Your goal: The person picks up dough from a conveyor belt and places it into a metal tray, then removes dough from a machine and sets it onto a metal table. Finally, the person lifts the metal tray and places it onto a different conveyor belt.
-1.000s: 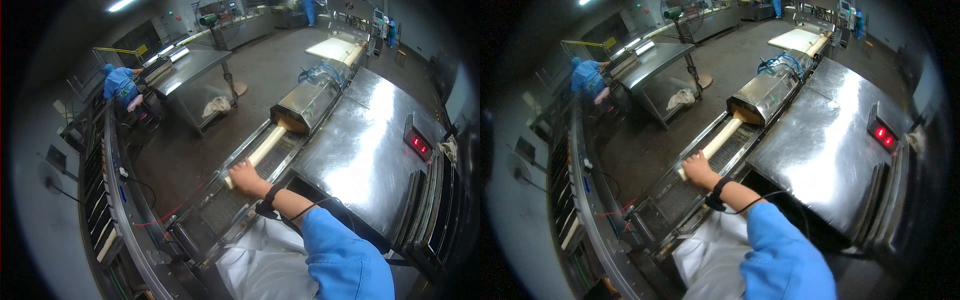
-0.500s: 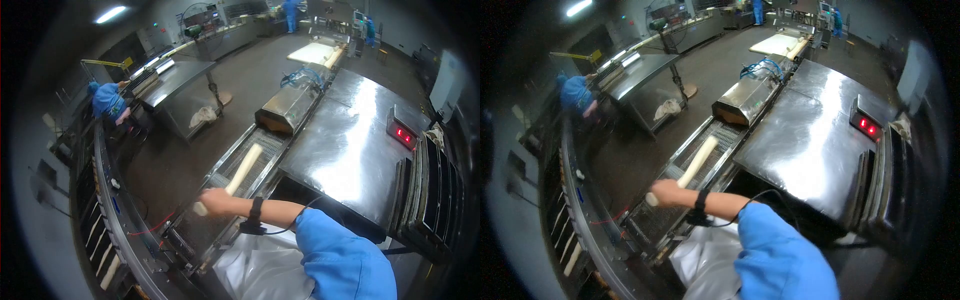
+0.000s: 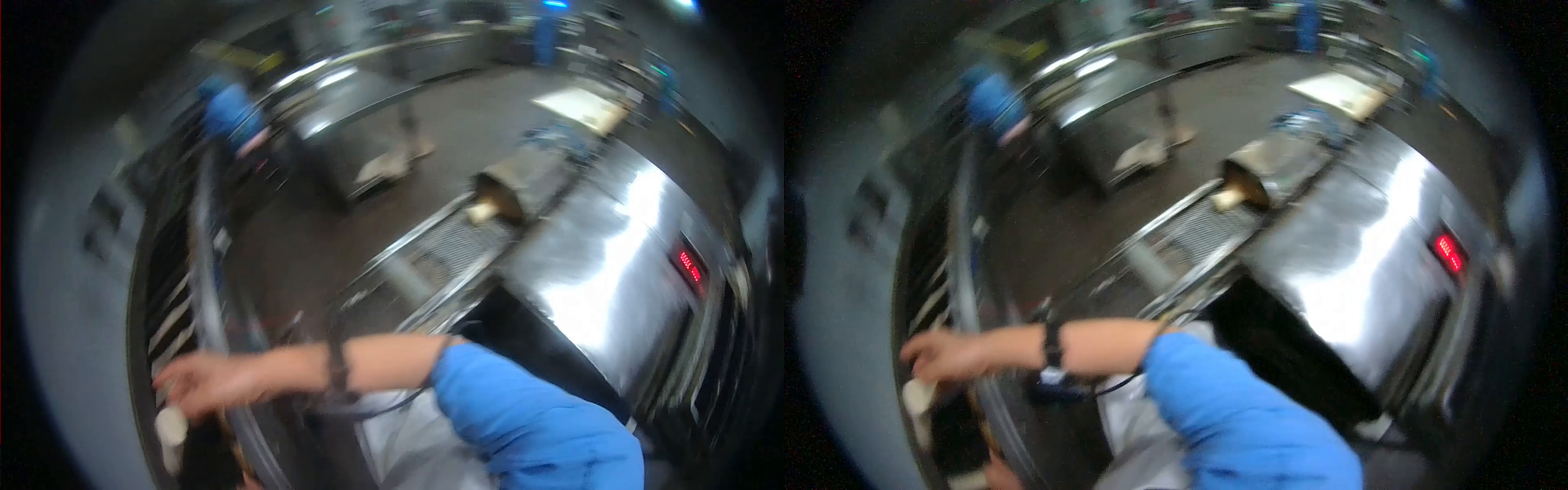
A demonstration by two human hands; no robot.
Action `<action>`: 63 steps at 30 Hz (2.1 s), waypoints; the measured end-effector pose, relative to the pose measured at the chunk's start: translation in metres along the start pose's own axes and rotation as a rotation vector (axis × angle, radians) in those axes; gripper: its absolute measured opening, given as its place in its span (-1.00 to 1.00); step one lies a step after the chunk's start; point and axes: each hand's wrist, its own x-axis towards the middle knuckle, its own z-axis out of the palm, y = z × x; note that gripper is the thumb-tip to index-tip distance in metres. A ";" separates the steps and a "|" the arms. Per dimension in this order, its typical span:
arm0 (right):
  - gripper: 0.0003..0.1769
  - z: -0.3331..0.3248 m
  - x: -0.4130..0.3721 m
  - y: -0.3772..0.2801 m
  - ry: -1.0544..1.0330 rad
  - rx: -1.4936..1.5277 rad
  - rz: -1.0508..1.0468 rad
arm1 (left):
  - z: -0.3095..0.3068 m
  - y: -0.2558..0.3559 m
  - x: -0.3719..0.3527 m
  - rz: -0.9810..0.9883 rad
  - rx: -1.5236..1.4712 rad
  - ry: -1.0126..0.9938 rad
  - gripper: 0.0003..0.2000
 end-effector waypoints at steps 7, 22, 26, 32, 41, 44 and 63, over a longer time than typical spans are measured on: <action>-0.44 -0.052 -0.118 0.019 0.313 -0.844 0.429 | -0.020 -0.044 -0.078 -0.017 0.042 0.111 -0.51; -0.34 -0.263 -0.414 -0.034 0.558 -2.313 1.205 | -0.007 -0.075 -0.062 -0.309 -0.682 0.241 -0.75; -0.41 -0.222 -0.395 -0.045 0.670 -2.369 1.055 | 0.005 -0.097 -0.070 -0.415 -0.629 0.218 -0.66; -0.68 -0.264 -0.372 -0.080 0.632 -2.178 0.985 | -0.033 -0.082 -0.058 -0.893 -1.026 0.138 -0.45; -0.26 -0.109 -0.191 -0.160 0.745 -0.815 0.123 | -0.078 -0.030 -0.023 -0.794 -0.854 0.375 -0.50; -0.05 -0.080 -0.133 -0.148 0.243 -1.039 0.068 | -0.085 -0.018 -0.016 -0.721 -1.009 0.411 -0.51; -0.39 -0.277 -0.158 -0.036 0.599 -1.000 0.577 | -0.038 0.020 0.049 -0.762 -0.634 0.472 -0.49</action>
